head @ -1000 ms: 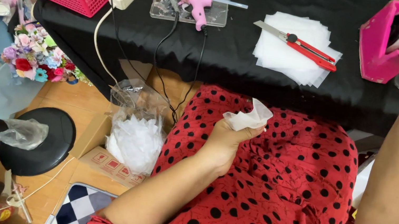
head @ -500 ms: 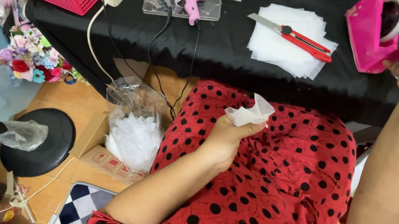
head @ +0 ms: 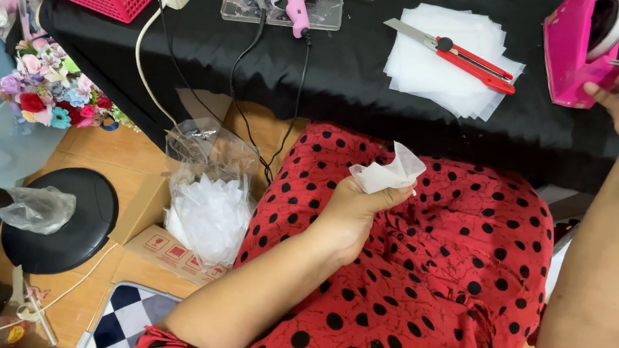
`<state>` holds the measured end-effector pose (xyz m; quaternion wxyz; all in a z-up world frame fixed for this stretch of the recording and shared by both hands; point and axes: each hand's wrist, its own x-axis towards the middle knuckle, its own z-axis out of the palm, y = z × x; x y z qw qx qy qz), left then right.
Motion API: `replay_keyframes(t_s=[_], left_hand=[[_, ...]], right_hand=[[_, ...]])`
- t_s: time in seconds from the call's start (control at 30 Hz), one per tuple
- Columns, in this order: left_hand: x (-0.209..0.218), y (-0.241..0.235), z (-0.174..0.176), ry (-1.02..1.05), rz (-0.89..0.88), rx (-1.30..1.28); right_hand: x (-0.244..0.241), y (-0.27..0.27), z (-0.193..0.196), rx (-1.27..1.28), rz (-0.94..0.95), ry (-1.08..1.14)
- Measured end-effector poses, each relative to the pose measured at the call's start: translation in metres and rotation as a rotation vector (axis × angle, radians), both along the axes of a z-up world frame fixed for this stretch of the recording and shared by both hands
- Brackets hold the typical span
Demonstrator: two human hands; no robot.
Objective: The person folds small white sheets of craft material by hand into petal-like shapes. They repeatedly pick up sheets, fold them, and place the finished pieces into a nearby box. The workspace includes a table with craft tools and a fan nearby.
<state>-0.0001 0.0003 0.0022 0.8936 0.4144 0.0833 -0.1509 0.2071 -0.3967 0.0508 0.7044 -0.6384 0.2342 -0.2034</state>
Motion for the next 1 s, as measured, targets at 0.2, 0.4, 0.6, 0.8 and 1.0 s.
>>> replay_keyframes(t_s=[0.2, 0.4, 0.6, 0.8, 1.0], left_hand=[[0.001, 0.002, -0.001, -0.003, 0.009, 0.000], [-0.001, 0.003, 0.002, -0.005, -0.006, -0.007], [-0.001, 0.002, 0.001, -0.002, -0.003, -0.019], [0.000, 0.003, -0.001, -0.009, 0.000, -0.024], [-0.001, 0.005, -0.003, -0.008, 0.005, -0.011]], right_hand=[[0.018, -0.017, -0.025, 0.117, -0.018, -0.065], [-0.002, 0.011, -0.018, 0.224, -0.056, -0.155], [-0.016, 0.026, -0.024, 0.307, -0.012, -0.286], [-0.006, 0.027, -0.044, 0.178, -0.080, -0.287], [-0.020, 0.046, -0.017, 0.284, -0.157, -0.058]])
